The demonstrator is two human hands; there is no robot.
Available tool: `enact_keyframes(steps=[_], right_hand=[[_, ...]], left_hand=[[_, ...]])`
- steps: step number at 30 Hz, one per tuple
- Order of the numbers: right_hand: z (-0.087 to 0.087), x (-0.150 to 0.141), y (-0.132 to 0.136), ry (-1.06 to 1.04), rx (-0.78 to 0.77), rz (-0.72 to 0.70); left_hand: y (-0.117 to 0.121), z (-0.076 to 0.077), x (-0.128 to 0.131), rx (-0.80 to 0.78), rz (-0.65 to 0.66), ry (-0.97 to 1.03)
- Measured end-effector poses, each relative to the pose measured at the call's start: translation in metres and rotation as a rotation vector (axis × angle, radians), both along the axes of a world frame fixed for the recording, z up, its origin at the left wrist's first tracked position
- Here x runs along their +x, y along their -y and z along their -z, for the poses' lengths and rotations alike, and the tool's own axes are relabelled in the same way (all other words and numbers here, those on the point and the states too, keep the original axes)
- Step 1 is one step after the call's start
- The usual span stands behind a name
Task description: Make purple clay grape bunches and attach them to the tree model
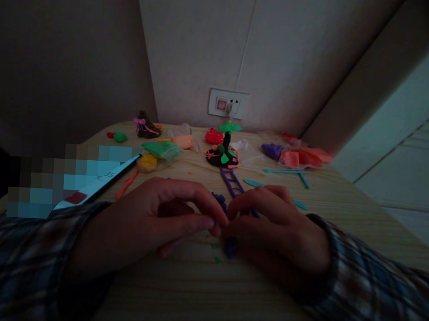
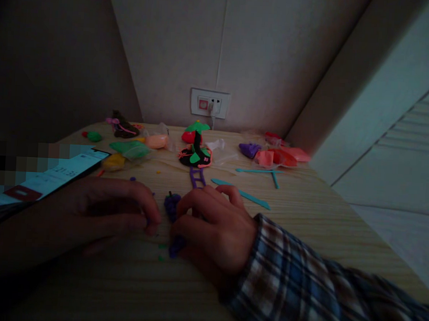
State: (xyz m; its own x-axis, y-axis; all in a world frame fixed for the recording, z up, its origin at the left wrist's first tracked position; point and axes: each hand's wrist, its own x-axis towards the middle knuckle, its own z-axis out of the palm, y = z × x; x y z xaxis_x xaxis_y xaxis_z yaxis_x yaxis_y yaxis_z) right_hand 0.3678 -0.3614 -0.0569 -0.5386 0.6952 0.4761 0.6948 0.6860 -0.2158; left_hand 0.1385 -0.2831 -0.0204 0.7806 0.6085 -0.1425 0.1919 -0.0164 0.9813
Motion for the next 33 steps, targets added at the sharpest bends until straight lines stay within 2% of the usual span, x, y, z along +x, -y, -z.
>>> enact_keyframes(steps=[8,11,16,20,26,29,33], right_hand=[[-0.005,-0.007,0.003,-0.043,0.054,0.024],[-0.005,-0.008,0.003,-0.051,0.069,0.047],[-0.005,-0.004,0.002,-0.057,0.057,-0.035],[-0.008,-0.001,0.002,-0.052,0.039,-0.056],[-0.012,-0.001,0.001,-0.064,0.014,-0.052],[-0.011,-0.001,0.000,-0.075,0.031,-0.041],[-0.011,-0.002,-0.001,-0.103,0.029,-0.047]], left_hand=[[-0.004,0.008,-0.005,0.090,0.013,-0.028],[-0.003,0.006,-0.004,0.059,0.035,0.007],[-0.001,0.000,-0.002,-0.022,0.024,0.050],[-0.003,0.003,-0.002,-0.075,0.006,0.052],[-0.003,0.006,-0.004,-0.022,-0.028,0.008],[-0.001,0.003,-0.002,-0.052,0.015,0.024],[0.000,0.002,-0.002,-0.081,-0.010,0.046]])
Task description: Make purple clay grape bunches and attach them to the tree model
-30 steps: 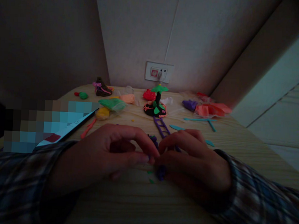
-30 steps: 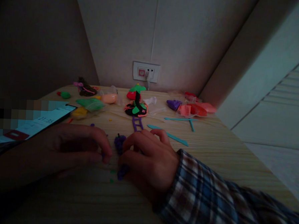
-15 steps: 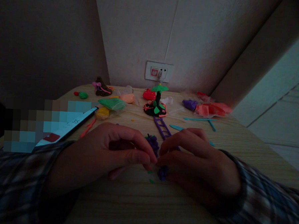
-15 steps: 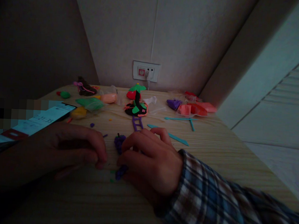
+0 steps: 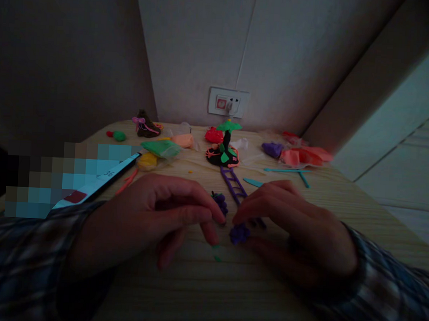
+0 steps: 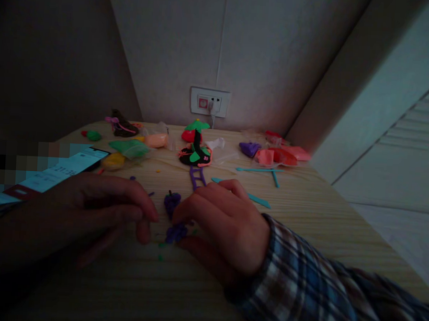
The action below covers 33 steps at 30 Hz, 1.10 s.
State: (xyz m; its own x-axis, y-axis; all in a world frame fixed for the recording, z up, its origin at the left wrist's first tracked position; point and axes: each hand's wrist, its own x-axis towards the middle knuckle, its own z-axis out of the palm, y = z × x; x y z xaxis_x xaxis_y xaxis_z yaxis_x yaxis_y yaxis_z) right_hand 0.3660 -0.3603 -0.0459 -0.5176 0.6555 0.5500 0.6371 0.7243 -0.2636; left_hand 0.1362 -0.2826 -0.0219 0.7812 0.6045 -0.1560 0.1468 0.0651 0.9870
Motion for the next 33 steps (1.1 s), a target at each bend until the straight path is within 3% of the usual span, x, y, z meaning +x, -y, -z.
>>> enact_keyframes(steps=[10,17,25,33], right_hand=[[-0.001,0.000,-0.001,-0.002,-0.010,0.001],[0.004,-0.002,0.001,-0.083,-0.098,0.038],[-0.003,-0.010,0.003,-0.078,-0.130,0.098],[0.000,-0.011,0.003,-0.259,-0.217,0.101]], left_hand=[[-0.003,0.000,0.000,0.067,-0.065,-0.047],[-0.003,0.003,-0.003,0.130,-0.072,-0.085],[-0.001,0.000,0.000,0.219,-0.051,-0.084],[-0.003,0.000,-0.001,0.217,-0.054,-0.047]])
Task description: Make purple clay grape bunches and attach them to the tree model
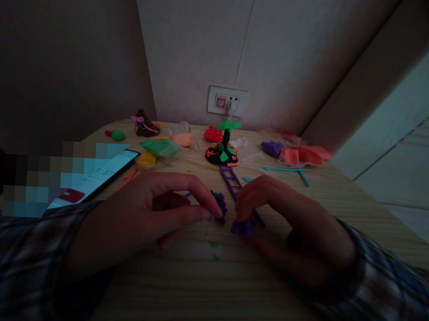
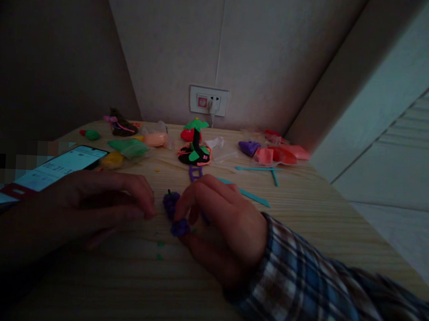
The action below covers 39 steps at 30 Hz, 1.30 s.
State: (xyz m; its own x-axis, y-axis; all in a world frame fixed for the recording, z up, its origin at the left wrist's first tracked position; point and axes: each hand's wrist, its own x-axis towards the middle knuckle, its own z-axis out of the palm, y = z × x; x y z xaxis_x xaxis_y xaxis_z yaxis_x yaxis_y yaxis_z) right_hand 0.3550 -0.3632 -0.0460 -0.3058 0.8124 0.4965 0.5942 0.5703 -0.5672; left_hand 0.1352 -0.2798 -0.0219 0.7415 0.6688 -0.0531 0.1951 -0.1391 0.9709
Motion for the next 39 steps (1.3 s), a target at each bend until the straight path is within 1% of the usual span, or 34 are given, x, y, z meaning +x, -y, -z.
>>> enact_keyframes(steps=[4,9,14,18,20,25,29,36,39], right_hand=[[0.000,-0.001,0.000,-0.005,-0.032,-0.033],[-0.005,-0.002,0.001,0.039,-0.045,0.008],[-0.007,-0.003,0.002,0.000,-0.138,0.029],[-0.008,-0.005,0.004,-0.086,-0.226,0.022],[-0.008,-0.006,0.004,-0.097,-0.249,0.011],[-0.010,-0.007,0.005,-0.047,-0.198,-0.027],[-0.012,-0.006,0.005,-0.009,-0.198,-0.043],[-0.015,-0.006,0.004,0.020,-0.205,-0.048],[-0.015,-0.006,0.005,0.030,-0.195,-0.049]], left_hand=[[0.000,0.001,0.002,-0.016,0.001,0.016],[0.001,-0.003,0.001,-0.029,-0.003,0.007],[0.003,-0.003,0.003,0.004,-0.010,0.030],[0.005,-0.002,0.004,-0.041,0.003,0.029],[0.005,-0.002,0.004,-0.055,0.004,0.030],[0.006,-0.004,0.006,-0.104,-0.007,0.036],[0.007,-0.004,0.005,-0.138,-0.004,0.060],[0.003,-0.001,0.004,-0.158,0.045,0.061],[0.003,-0.002,0.004,-0.137,0.034,0.043]])
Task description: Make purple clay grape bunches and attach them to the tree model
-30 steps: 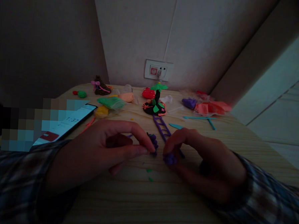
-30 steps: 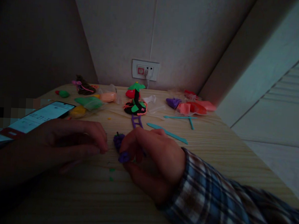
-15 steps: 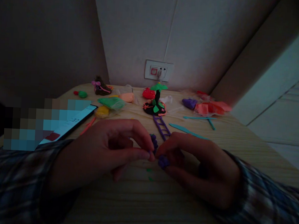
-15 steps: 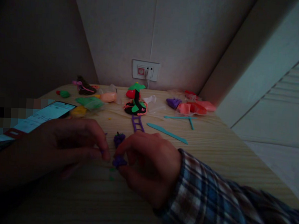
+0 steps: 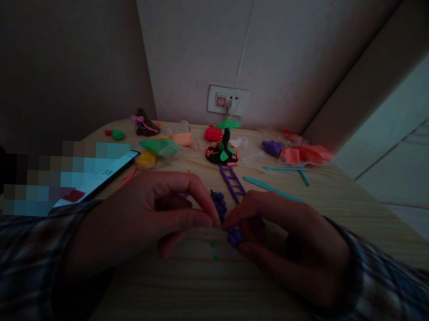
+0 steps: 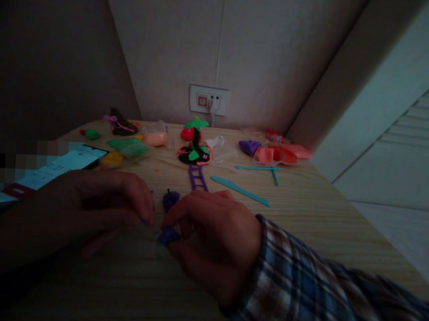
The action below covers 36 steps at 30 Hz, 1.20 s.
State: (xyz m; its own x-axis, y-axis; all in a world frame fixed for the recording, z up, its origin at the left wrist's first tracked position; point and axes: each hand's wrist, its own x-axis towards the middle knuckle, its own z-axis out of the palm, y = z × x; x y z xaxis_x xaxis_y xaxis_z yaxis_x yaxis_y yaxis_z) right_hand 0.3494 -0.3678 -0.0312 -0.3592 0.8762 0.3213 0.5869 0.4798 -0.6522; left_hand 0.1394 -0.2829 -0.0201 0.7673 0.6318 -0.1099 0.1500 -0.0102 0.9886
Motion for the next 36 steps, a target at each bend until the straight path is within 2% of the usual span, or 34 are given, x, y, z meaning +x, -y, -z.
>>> enact_keyframes(steps=[9,15,31,36], right_hand=[[0.0016,0.0003,0.0000,0.011,0.045,-0.004],[-0.0009,0.0020,-0.0010,0.031,0.008,-0.002],[-0.0002,0.0026,-0.0021,0.032,0.040,-0.024],[0.0006,0.0033,-0.0017,0.050,0.032,-0.024]], left_hand=[[0.0011,0.0012,-0.0059,0.115,-0.014,-0.089],[-0.0003,0.0001,-0.0011,0.108,-0.037,-0.055],[0.0015,-0.0017,-0.0025,0.041,-0.024,0.010],[0.0015,-0.0039,-0.0001,0.033,-0.071,-0.011]])
